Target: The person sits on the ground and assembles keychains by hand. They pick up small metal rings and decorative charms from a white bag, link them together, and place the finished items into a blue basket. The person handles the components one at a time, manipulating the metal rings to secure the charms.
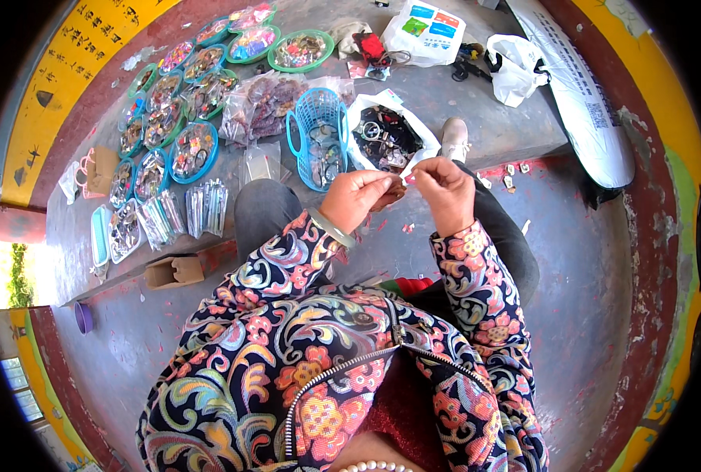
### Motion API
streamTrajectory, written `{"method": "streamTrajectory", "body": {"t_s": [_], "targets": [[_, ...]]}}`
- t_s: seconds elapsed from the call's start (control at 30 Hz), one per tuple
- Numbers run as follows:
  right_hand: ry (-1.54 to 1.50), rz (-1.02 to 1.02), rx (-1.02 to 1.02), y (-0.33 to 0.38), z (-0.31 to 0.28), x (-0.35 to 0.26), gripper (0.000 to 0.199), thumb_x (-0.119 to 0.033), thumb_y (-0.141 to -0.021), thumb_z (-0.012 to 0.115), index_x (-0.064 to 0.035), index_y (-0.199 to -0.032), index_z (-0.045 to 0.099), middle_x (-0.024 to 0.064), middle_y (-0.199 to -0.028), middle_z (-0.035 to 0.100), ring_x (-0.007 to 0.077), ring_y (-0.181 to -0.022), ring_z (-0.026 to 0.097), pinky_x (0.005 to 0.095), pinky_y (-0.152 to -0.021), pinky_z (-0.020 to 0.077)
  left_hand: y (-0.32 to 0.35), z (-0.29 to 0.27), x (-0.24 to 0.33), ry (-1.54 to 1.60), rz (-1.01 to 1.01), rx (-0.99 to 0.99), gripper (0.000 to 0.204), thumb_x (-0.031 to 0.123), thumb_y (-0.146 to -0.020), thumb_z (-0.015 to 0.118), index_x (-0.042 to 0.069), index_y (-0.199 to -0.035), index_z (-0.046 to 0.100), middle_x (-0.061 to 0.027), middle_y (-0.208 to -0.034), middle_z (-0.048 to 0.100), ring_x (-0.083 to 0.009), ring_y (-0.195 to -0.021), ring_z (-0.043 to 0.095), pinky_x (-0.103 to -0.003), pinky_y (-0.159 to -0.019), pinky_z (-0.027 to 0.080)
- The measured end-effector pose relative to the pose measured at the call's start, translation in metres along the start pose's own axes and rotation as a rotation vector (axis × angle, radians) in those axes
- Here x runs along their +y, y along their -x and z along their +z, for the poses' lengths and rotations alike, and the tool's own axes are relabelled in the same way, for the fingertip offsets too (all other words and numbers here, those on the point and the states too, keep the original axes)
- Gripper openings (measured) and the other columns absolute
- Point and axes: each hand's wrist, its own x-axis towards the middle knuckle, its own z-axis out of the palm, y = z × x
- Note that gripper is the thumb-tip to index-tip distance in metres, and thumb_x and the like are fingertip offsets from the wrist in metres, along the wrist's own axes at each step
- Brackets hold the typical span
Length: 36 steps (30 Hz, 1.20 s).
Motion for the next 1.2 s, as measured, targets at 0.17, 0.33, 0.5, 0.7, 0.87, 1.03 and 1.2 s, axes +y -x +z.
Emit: {"method": "streamTrajectory", "body": {"t_s": [0.17, 0.33, 0.5, 0.7, 0.87, 1.03, 1.2], "targets": [[-0.297, 0.15, 0.057, -0.01, -0.032, -0.01, 0.009, -0.003, -0.077, 0.059, 0.0013, -0.083, 0.063, -0.0018, -0.073, 0.058, 0.0025, -0.064, 0.048, 0.0159, -0.057, 0.0369, 0.0, -0.005, 0.007, 0.258, -0.112, 0.039, 0.023, 0.009, -0.088, 0.048, -0.008, -0.102, 0.055, -0.0142, -0.098, 0.059, -0.0198, -0.091, 0.059, -0.029, -0.079, 0.049], [-0.24, 0.038, 0.212, -0.005, -0.09, -0.038, 0.007, -0.002, -0.077, 0.057, 0.0033, -0.08, 0.061, 0.0032, -0.07, 0.056, 0.0093, -0.064, 0.049, 0.0212, -0.061, 0.0385, -0.001, -0.018, 0.004, 0.335, -0.131, -0.004, 0.023, 0.009, -0.088, 0.048, -0.007, -0.103, 0.054, -0.0162, -0.099, 0.059, -0.0236, -0.092, 0.059, -0.032, -0.082, 0.049], [-0.261, -0.014, 0.391, 0.033, -0.186, -0.038, 0.01, -0.003, -0.078, 0.058, 0.0038, -0.085, 0.061, 0.0064, -0.075, 0.06, 0.0116, -0.067, 0.054, 0.022, -0.063, 0.0429, 0.002, -0.02, 0.003, 0.297, -0.109, 0.003, 0.024, 0.01, -0.088, 0.047, -0.008, -0.102, 0.054, -0.018, -0.098, 0.06, -0.0249, -0.09, 0.06, -0.031, -0.08, 0.05], [-0.359, 0.267, 0.806, 0.121, -0.321, 0.122, 0.014, -0.013, -0.08, 0.057, -0.0018, -0.087, 0.061, 0.005, -0.079, 0.059, 0.013, -0.071, 0.054, 0.0253, -0.061, 0.0436, 0.003, -0.016, 0.001, 0.28, -0.154, -0.036, 0.022, 0.009, -0.088, 0.047, -0.007, -0.1, 0.055, -0.0163, -0.093, 0.061, -0.0225, -0.086, 0.061, -0.031, -0.079, 0.05], [-0.065, 1.063, 1.032, 0.267, -0.339, 0.252, 0.018, -0.017, -0.08, 0.052, -0.0069, -0.091, 0.062, 0.0067, -0.091, 0.059, 0.0164, -0.085, 0.054, 0.0291, -0.071, 0.0444, 0.005, -0.017, -0.001, 0.248, -0.171, -0.023, 0.021, 0.01, -0.088, 0.047, -0.006, -0.1, 0.056, -0.0156, -0.093, 0.061, -0.0217, -0.085, 0.061, -0.03, -0.078, 0.05], [0.781, 1.817, 0.202, 0.318, -0.384, 0.257, 0.023, -0.021, -0.08, 0.048, -0.012, -0.094, 0.063, 0.0083, -0.103, 0.059, 0.0198, -0.099, 0.055, 0.0329, -0.081, 0.0451, 0.011, -0.024, -0.006, 0.269, -0.204, 0.029, 0.021, 0.01, -0.088, 0.047, -0.006, -0.099, 0.055, -0.0161, -0.094, 0.061, -0.0231, -0.086, 0.061, -0.03, -0.077, 0.051], [1.291, 0.85, 0.23, 0.189, -0.351, 0.112, 0.012, -0.017, -0.072, 0.059, -0.0101, -0.081, 0.064, 0.0078, -0.075, 0.063, 0.0202, -0.074, 0.061, 0.0303, -0.059, 0.0463, 0.012, -0.009, 0.001, 0.379, -0.224, -0.078, 0.022, 0.009, -0.088, 0.046, -0.008, -0.1, 0.055, -0.0173, -0.095, 0.06, -0.0244, -0.088, 0.06, -0.032, -0.079, 0.05]]}}
